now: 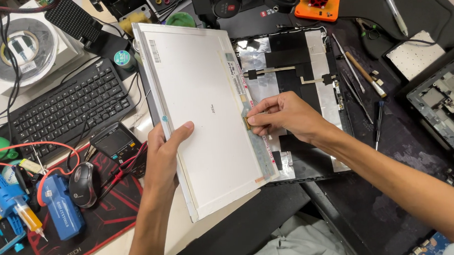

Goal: The recorder is repairing a laptop, specifically focusing on connecting the screen and cables to the chassis.

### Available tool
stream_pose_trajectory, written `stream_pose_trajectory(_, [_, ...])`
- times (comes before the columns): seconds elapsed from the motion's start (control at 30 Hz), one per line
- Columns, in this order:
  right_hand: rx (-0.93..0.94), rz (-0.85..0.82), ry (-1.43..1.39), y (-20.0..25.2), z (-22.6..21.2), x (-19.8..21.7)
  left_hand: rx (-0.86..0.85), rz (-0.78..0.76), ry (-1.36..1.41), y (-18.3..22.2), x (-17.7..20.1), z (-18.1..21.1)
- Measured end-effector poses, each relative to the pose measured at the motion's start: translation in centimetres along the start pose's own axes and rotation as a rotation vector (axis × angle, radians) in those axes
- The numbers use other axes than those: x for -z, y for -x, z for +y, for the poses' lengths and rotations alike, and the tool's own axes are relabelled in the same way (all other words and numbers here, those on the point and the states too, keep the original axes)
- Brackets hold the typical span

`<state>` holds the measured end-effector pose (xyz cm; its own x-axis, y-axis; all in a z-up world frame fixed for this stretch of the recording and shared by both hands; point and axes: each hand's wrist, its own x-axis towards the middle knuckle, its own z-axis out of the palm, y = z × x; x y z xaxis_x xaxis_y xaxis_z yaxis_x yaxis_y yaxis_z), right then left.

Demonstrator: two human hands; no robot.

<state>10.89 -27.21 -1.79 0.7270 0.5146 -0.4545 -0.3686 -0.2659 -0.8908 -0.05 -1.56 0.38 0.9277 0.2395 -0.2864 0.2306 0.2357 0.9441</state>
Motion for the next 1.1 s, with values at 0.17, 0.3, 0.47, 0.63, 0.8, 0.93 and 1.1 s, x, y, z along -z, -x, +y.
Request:
stream_pose_trajectory(0.17, [-0.015, -0.029, -0.035, -0.2, 0.3, 0.1, -0.050, -0.033, 0.039, 0.0, 0.2, -0.4])
stream_pose_trajectory(0.3, [-0.003, -0.034, -0.038, 0.3, 0.2, -0.1, -0.022, -0.029, 0.023, -0.2, 0.6, -0.8])
stream_pose_trajectory(0.47, [0.190, -0.043, 0.111, 1.6, -0.1, -0.3, -0.049, -0.090, 0.031, -0.2, 1.0, -0.8])
stream_pose_trajectory(0.63, [0.554, 0.251, 0.550, 4.4, -2.0, -1.2, -0.017, -0.082, 0.020, -0.3, 1.0, -0.8])
stream_pose_trajectory(0.8, [0.393, 0.245, 0.644, 5.8, -2.3, -2.9, -0.027, -0.073, 0.015, -0.4, 0.7, -1.1])
stream_pose_trajectory(0.93, [0.474, 0.315, 0.812, 6.0, -2.2, -4.0, -0.060, -0.091, 0.041, -0.8, 0.9, -2.2])
stream_pose_trajectory(1.1, [0.348, 0.261, 0.699, 4.9, -3.1, -3.9, -0.087, -0.120, 0.021, -0.5, 0.5, -1.6])
